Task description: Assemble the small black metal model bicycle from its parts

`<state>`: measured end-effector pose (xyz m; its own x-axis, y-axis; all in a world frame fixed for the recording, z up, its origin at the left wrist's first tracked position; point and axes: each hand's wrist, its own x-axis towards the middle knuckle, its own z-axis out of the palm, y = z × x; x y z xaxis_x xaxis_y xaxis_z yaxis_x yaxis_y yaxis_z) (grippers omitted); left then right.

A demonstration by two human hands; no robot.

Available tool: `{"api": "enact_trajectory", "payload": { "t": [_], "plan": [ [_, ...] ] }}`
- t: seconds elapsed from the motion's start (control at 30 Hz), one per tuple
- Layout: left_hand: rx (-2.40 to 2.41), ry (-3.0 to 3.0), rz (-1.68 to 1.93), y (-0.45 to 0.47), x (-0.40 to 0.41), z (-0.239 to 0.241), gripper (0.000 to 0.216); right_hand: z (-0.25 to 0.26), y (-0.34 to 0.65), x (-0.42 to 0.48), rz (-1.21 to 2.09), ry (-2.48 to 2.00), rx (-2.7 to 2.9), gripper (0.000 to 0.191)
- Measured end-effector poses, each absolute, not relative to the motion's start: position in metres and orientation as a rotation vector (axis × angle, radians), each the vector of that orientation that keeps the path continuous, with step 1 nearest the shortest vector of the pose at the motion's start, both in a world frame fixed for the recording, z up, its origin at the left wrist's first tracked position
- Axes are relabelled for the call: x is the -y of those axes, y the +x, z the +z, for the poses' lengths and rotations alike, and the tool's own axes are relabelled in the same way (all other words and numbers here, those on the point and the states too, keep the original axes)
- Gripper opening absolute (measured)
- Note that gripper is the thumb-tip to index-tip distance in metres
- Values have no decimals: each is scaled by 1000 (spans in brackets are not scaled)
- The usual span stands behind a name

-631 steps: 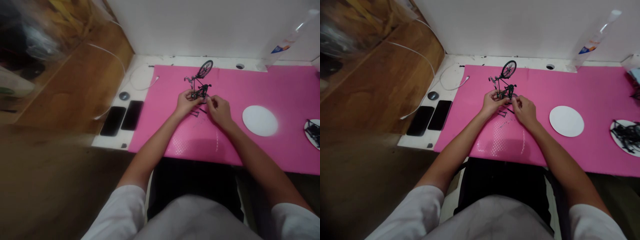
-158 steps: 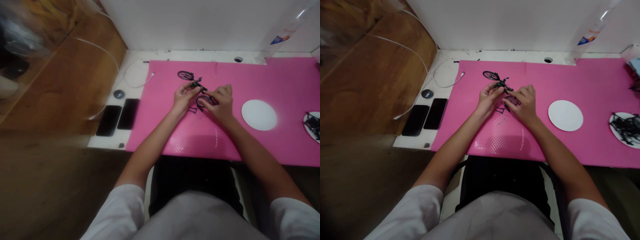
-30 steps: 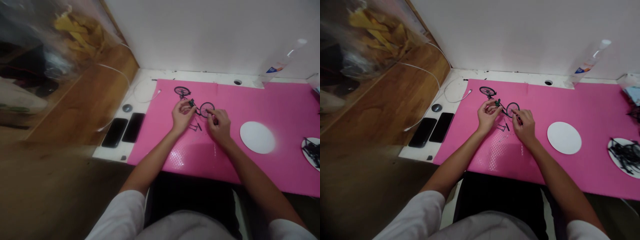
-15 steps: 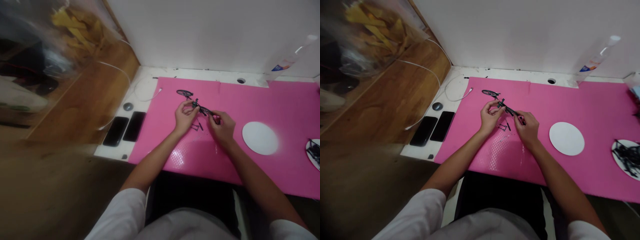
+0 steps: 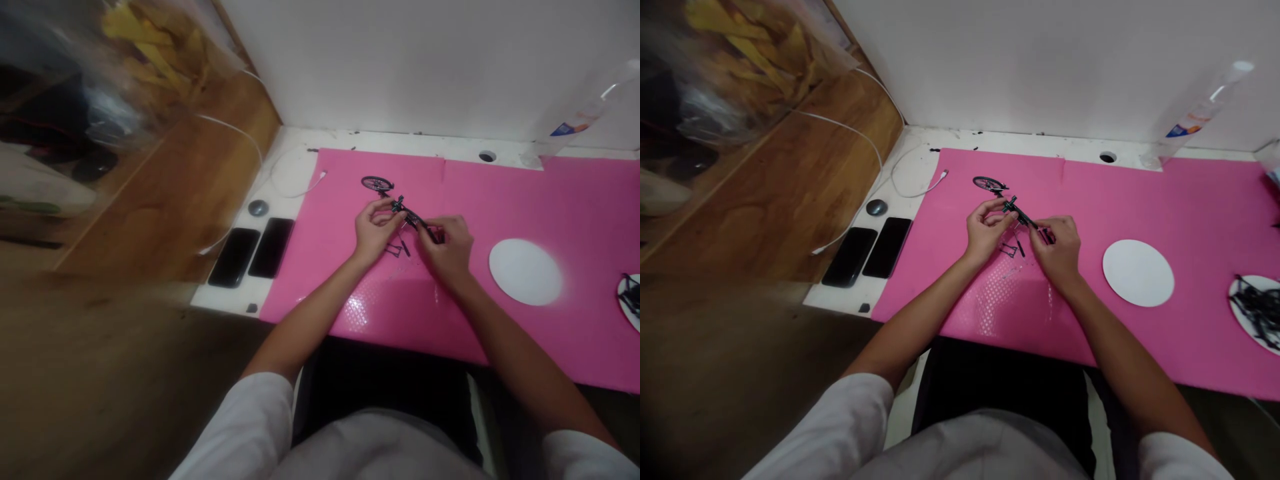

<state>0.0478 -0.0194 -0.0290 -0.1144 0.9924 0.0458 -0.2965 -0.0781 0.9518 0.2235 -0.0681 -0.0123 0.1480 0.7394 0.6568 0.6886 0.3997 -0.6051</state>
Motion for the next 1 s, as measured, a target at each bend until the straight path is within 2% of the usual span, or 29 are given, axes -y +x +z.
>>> {"api": "enact_trajectory", "payload": {
  "t": [0.5, 0.7, 1.0],
  "plan": [
    [-1005, 968, 1444, 48, 20, -31, 59, -17, 223, 65, 172, -1425, 1529, 8],
    [-1005, 964, 1441, 48, 20, -31, 66, -17, 223, 66, 221, -1453, 1523, 10],
    [-1025, 948, 1437, 47, 22, -28, 64, -17, 223, 66, 229, -1428, 1536, 9]
  ]
}}
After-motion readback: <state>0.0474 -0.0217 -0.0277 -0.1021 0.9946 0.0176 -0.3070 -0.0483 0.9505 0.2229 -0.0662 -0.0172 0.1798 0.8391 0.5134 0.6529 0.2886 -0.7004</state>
